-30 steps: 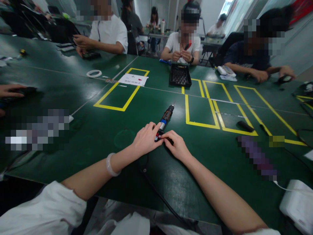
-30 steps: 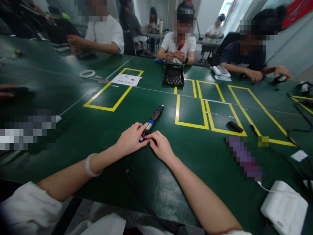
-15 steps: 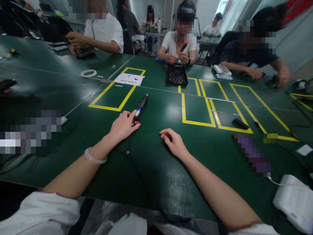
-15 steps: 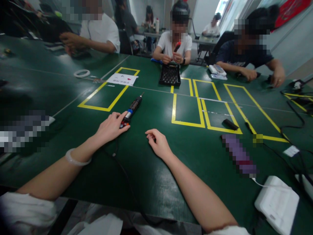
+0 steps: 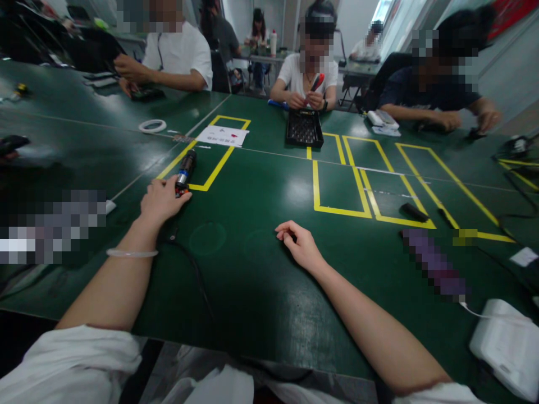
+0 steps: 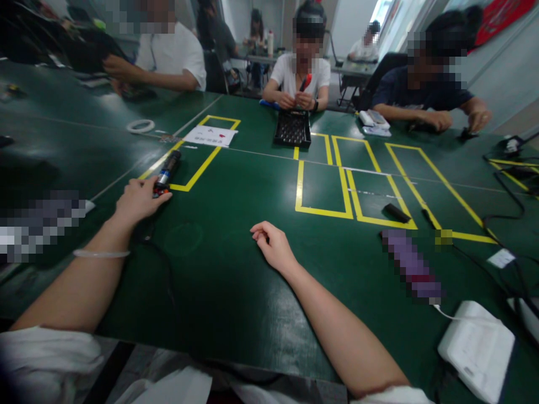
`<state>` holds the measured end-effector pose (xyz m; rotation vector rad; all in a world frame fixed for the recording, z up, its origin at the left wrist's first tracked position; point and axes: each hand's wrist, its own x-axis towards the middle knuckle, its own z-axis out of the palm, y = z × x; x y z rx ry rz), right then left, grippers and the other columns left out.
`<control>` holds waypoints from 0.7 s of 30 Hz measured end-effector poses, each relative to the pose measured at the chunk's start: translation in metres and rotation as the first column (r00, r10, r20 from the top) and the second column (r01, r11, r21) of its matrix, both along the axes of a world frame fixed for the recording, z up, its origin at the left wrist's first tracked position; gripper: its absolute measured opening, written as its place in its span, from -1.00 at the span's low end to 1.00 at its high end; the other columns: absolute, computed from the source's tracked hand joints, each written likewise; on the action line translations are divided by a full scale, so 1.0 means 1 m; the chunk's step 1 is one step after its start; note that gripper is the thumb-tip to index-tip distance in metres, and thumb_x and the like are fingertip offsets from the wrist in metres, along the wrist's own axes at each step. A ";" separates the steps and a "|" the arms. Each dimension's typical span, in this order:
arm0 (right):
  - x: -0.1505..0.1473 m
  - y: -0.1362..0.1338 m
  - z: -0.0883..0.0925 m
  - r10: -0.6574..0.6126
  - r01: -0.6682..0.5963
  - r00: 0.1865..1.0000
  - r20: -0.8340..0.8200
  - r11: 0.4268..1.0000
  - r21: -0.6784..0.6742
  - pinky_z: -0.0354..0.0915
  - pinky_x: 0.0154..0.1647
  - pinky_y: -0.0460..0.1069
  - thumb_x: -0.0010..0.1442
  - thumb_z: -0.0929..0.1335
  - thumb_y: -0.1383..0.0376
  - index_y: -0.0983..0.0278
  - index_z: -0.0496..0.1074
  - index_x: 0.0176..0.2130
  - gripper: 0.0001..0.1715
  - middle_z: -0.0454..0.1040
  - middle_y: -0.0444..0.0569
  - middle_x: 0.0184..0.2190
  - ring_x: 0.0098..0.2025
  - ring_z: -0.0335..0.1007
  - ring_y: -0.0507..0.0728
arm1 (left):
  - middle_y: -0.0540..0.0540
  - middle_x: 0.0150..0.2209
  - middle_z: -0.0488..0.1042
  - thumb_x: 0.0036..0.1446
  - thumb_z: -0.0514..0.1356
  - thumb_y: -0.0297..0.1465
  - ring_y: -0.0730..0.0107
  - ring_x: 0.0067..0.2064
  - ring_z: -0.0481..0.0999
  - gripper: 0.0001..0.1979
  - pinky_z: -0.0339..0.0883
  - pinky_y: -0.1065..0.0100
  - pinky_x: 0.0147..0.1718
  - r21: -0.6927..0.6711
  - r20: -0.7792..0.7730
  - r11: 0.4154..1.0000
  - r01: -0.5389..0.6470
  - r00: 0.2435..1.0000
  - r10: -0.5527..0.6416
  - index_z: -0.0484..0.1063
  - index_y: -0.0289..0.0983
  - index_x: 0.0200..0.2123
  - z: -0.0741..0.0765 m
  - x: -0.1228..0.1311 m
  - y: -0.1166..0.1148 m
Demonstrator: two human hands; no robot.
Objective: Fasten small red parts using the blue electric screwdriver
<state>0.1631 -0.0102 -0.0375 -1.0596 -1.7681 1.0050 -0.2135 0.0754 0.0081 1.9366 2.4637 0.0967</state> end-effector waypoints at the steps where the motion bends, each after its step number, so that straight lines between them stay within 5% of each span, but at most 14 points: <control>1: 0.000 0.000 0.000 0.001 -0.001 1.000 -0.001 1.000 0.001 0.26 -0.27 -0.06 0.16 0.21 0.46 0.25 0.43 -0.20 -0.72 0.46 -0.10 -0.38 -0.33 0.39 0.05 | -0.33 0.16 0.13 0.23 -0.08 0.06 -0.02 0.03 0.23 -0.24 0.25 -0.02 -0.02 0.011 -0.011 1.000 -0.021 1.000 0.021 0.01 -0.28 0.33 0.000 -0.004 -0.001; 7: 0.001 0.000 0.000 0.005 -0.005 1.000 0.005 1.000 -0.010 0.28 -0.25 -0.05 0.19 0.22 0.44 0.26 0.44 -0.21 -0.75 0.47 -0.10 -0.38 -0.32 0.41 0.05 | -0.30 0.11 0.19 0.25 0.00 -0.05 0.02 0.05 0.23 -0.38 0.26 0.08 0.00 0.192 -0.142 0.981 -0.003 0.989 0.031 0.15 -0.37 0.21 -0.002 -0.005 -0.008; 16: 0.000 0.000 0.001 0.003 -0.003 1.000 0.015 1.000 0.005 0.29 -0.24 -0.05 0.20 0.23 0.44 0.27 0.45 -0.22 -0.76 0.48 -0.09 -0.37 -0.31 0.42 0.06 | -0.29 0.03 0.30 0.30 -0.06 -0.17 0.10 -0.06 0.33 -0.56 0.27 0.14 -0.09 0.185 -0.130 0.983 -0.023 0.990 0.047 0.33 -0.41 -0.02 0.007 0.006 -0.010; 19: -0.001 0.001 0.000 0.004 -0.004 1.000 -0.001 1.000 -0.012 0.29 -0.24 -0.04 0.21 0.23 0.42 0.27 0.44 -0.22 -0.78 0.49 -0.08 -0.37 -0.31 0.42 0.06 | -0.24 0.00 0.40 0.31 -0.06 -0.20 0.17 -0.06 0.37 -0.57 0.24 0.21 -0.06 0.262 0.001 0.965 0.019 1.000 -0.020 0.32 -0.38 0.04 0.009 0.023 -0.011; 21: -0.001 0.000 -0.001 0.007 -0.008 1.000 -0.021 1.000 -0.026 0.29 -0.24 -0.04 0.22 0.24 0.40 0.28 0.43 -0.21 -0.80 0.49 -0.08 -0.38 -0.32 0.42 0.06 | -0.18 -0.11 0.48 0.30 -0.03 -0.18 0.24 -0.12 0.43 -0.59 0.25 0.27 -0.07 0.248 0.232 0.960 0.131 0.954 -0.190 0.35 -0.35 0.01 0.010 0.045 -0.014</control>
